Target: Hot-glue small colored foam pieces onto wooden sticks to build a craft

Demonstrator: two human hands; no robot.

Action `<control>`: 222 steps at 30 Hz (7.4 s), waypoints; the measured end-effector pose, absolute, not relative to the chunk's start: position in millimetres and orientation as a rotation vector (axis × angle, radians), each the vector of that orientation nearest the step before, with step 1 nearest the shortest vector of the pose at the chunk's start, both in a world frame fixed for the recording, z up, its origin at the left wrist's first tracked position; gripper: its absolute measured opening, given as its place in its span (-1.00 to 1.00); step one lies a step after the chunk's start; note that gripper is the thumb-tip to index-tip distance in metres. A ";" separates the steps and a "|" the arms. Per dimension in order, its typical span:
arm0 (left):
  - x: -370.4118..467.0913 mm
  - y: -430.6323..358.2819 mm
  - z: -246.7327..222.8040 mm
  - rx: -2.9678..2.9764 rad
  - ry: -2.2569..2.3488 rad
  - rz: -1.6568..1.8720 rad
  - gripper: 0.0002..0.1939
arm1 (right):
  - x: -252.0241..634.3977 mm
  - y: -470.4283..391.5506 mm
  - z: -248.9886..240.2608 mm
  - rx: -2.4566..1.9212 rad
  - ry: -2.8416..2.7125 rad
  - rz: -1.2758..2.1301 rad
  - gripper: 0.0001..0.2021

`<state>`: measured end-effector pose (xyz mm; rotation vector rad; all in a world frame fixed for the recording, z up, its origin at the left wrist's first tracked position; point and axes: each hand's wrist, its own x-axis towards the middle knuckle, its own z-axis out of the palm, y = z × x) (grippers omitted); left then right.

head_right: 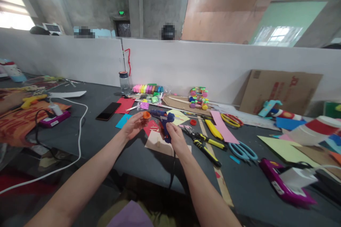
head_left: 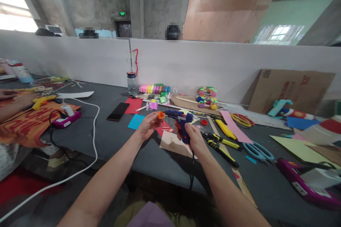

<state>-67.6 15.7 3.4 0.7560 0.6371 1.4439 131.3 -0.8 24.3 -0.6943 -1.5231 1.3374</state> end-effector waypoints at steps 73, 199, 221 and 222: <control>-69.3 15.5 5.8 0.662 0.622 1.503 -0.74 | 136.6 4.5 17.1 -0.684 -1.604 1.287 -0.63; -75.7 20.8 5.2 0.442 0.520 1.569 -0.83 | 136.3 6.4 11.0 -0.636 -1.673 1.304 -0.61; -72.0 18.7 6.9 0.489 0.559 1.592 -0.78 | 133.9 -0.7 17.4 -0.684 -1.697 1.318 -0.56; -72.0 18.7 6.9 0.487 0.565 1.592 -0.79 | 134.0 -0.4 16.9 -0.686 -1.694 1.317 -0.55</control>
